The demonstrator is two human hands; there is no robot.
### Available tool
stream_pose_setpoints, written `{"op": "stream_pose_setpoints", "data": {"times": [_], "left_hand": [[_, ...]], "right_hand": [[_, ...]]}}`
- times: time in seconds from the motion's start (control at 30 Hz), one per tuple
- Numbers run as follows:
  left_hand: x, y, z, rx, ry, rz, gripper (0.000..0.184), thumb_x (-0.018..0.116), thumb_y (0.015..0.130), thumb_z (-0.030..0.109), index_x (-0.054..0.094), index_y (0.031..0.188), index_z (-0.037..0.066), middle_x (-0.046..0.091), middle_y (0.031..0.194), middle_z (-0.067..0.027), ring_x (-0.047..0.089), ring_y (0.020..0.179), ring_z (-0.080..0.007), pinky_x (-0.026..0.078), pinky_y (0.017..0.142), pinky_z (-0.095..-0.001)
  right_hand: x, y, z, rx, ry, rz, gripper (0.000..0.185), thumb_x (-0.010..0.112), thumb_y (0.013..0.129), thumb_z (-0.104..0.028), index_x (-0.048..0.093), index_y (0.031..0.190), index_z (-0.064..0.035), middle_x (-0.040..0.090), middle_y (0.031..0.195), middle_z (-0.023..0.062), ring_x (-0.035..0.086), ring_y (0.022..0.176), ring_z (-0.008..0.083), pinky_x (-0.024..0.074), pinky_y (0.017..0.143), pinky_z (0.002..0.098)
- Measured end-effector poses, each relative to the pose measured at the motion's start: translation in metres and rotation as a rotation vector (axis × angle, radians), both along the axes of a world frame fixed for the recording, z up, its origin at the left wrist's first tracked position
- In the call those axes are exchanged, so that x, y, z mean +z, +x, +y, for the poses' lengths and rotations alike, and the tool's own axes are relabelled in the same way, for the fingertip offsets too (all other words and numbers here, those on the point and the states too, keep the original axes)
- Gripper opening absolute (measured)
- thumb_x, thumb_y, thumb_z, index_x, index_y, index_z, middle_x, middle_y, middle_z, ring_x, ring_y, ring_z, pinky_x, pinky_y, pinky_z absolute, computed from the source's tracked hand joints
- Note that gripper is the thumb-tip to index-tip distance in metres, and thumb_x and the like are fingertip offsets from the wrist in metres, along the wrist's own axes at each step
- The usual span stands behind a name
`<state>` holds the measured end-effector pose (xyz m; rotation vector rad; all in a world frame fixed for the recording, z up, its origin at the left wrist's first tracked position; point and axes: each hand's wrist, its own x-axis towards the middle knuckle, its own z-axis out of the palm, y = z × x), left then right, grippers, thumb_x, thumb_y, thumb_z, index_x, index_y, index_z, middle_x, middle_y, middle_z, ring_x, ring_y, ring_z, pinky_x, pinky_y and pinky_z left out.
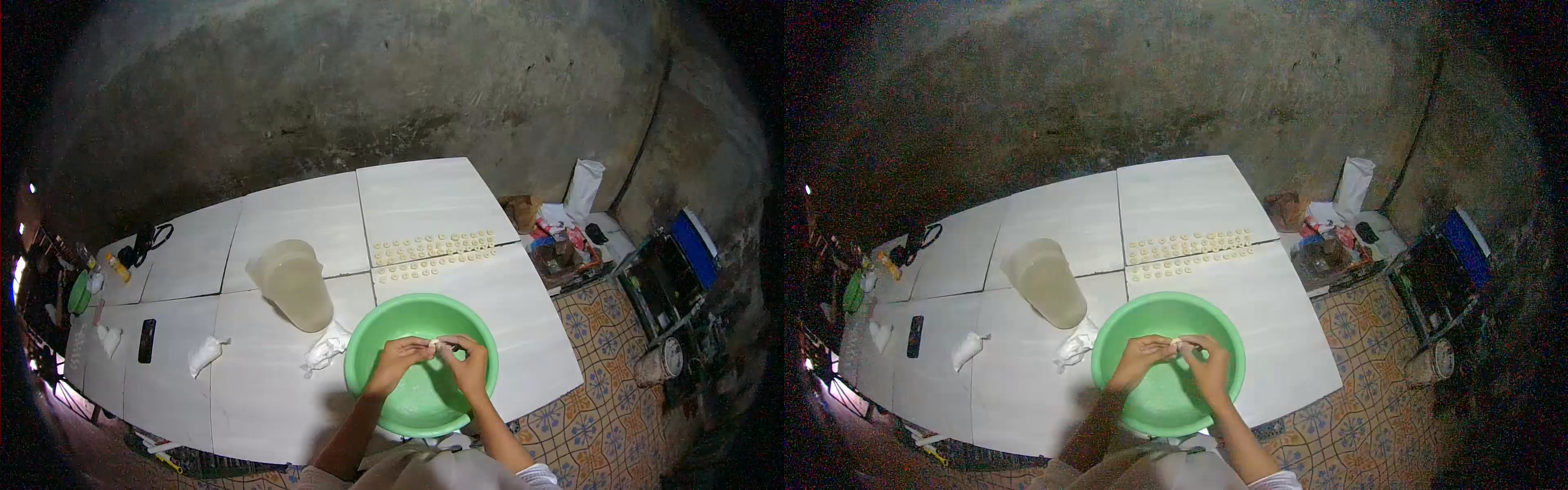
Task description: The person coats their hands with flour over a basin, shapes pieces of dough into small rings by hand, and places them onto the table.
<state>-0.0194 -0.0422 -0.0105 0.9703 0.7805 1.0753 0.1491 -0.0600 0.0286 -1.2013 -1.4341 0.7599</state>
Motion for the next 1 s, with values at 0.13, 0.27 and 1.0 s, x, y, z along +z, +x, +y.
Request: {"op": "stream_pose_setpoints", "data": {"times": [0.13,0.27,1.0], "left_hand": [[0.004,0.0,0.0,-0.047,-0.095,-0.091,0.027,0.063,0.094,0.012,0.061,0.114,-0.007,0.065,0.108,-0.0123,0.065,0.097,-0.0192,0.053,0.091,-0.0308],[0.008,0.0,-0.001,-0.052,-0.055,-0.062,0.024,0.059,0.096,0.014,0.061,0.111,-0.005,0.065,0.107,-0.0119,0.064,0.1,-0.019,0.053,0.09,-0.0317],[0.005,0.003,0.0,-0.129,-0.012,-0.083,0.023,0.052,0.1,0.018,0.052,0.117,0.002,0.057,0.112,-0.0079,0.057,0.105,-0.0169,0.05,0.096,-0.0367]], "right_hand": [[-0.003,0.002,0.007,0.024,0.019,0.001,0.016,0.07,0.079,-0.006,0.073,0.094,-0.0005,0.07,0.085,0.0099,0.063,0.076,0.0159,0.0491,0.071,0.0282],[-0.001,0.002,0.008,0.053,0.025,-0.061,0.017,0.07,0.082,-0.008,0.073,0.097,-0.0002,0.071,0.089,0.0117,0.065,0.079,0.0181,0.0504,0.074,0.0291],[-0.01,0.003,0.006,0.025,0.01,-0.062,0.017,0.071,0.083,-0.012,0.072,0.096,-0.001,0.068,0.085,0.0098,0.06,0.073,0.0168,0.0472,0.066,0.029]]}}
